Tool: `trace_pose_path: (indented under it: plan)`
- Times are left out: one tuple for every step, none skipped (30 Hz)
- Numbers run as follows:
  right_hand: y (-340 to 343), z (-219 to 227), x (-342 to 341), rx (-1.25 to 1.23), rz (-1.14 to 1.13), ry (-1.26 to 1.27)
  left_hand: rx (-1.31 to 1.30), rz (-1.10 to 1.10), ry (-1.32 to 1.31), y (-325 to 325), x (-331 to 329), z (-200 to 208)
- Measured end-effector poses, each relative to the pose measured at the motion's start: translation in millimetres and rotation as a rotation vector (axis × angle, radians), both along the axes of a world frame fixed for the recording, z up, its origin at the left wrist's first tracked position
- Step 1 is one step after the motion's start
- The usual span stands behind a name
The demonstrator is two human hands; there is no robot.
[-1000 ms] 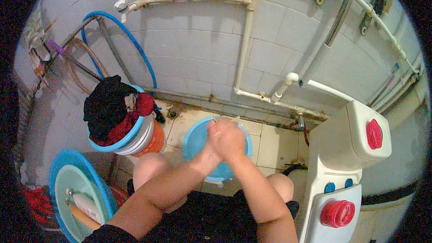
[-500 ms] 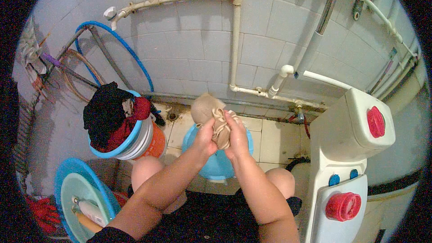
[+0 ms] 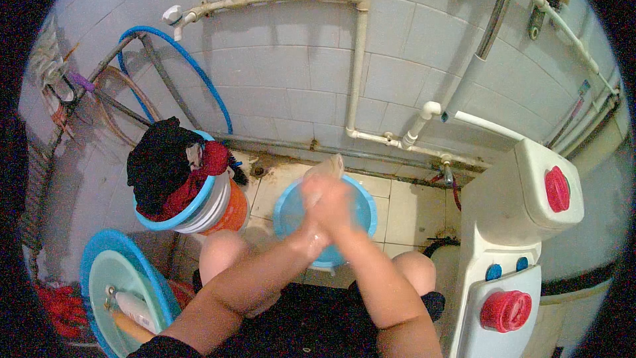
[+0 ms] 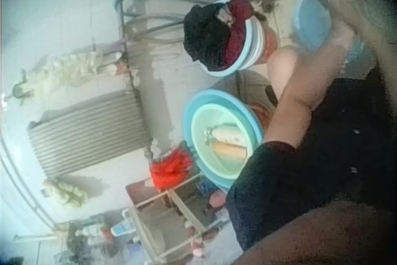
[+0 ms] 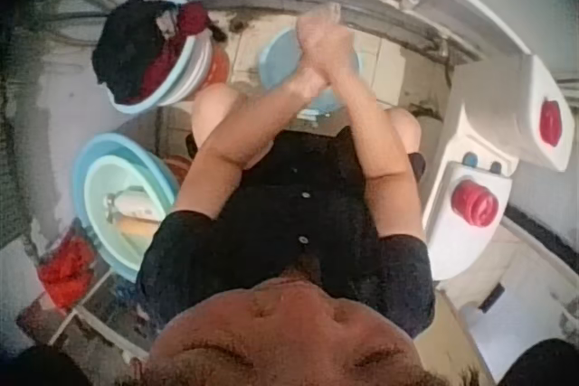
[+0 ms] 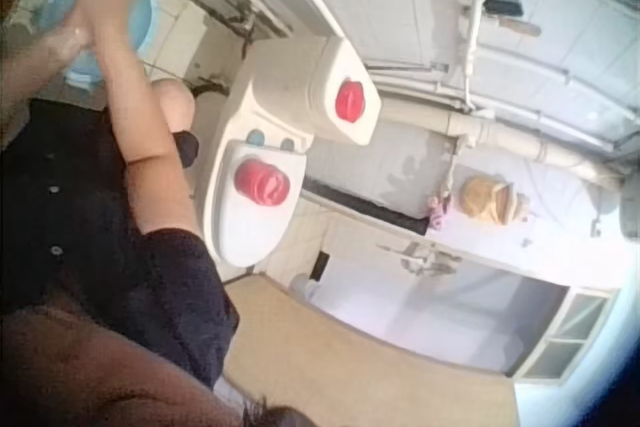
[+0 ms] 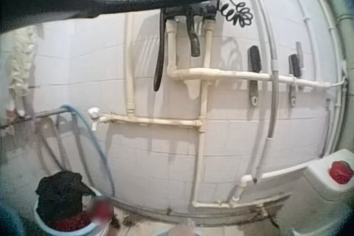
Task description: The person is hand-washing a beige piece of clothing in a blue plastic basin filled with water. They repeatedly submerge, scrub, and wring the fabric by hand. The person is sitting on the floor in a tiled room with visible plumbing and a bucket of other clothes nearby.
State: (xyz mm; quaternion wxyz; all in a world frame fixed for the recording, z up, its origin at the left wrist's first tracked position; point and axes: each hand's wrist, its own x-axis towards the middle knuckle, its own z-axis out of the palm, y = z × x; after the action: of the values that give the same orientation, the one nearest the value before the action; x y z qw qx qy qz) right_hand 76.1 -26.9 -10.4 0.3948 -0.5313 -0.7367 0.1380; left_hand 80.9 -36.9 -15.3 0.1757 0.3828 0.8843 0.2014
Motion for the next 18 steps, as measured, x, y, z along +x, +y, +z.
trace_pose_path:
  plan:
    - [7,10,5,-0.092,-0.060,0.035,0.095,-0.029,-0.664,-4,-18,-1]
    - [13,23,9,-0.185,-0.114,0.068,0.197,-0.060,-1.328,-5,-39,-3]
    - [13,31,12,-0.288,-0.179,0.095,0.288,-0.098,-1.997,-6,-50,-7]
    - [2,33,10,-0.103,-0.013,0.087,0.314,-0.098,-2.006,-6,-54,-11]
    - [-18,33,2,0.084,0.158,0.080,0.348,-0.098,-2.013,-6,-57,-12]
    - [-31,30,-3,0.273,0.315,0.067,0.368,-0.106,-2.026,-4,-57,-17]
    - [-37,27,-10,0.113,0.297,0.086,0.389,-0.115,-2.040,-1,-56,-21]
    - [-28,28,-9,0.051,0.185,0.202,0.414,-0.127,-2.045,0,-58,-20]
    - [-11,26,-8,-0.012,0.075,0.319,0.441,-0.138,-2.051,0,-60,-20]
    - [3,21,-5,-0.075,-0.036,0.435,0.468,-0.150,-2.056,1,-62,-19]
    - [10,16,1,-0.071,-0.047,0.487,0.451,-0.179,-2.011,3,-60,-15]
    - [16,8,6,-0.073,-0.051,0.544,0.440,-0.200,-1.959,6,-62,-13]
    - [19,3,10,-0.075,-0.055,0.602,0.428,-0.220,-1.906,9,-63,-11]
    - [15,3,13,-0.206,0.022,0.708,0.420,-0.193,-1.847,11,-63,-10]
    - [7,4,16,-0.338,0.101,0.813,0.412,-0.165,-1.787,12,-64,-9]
    - [2,3,18,-0.470,0.182,0.915,0.404,-0.138,-1.726,15,-66,-8]
    - [3,0,18,-0.345,0.151,0.751,0.264,-0.021,-1.782,18,-68,2]
    - [5,1,23,-0.373,0.048,0.689,0.246,-0.042,-1.828,19,-69,-2]
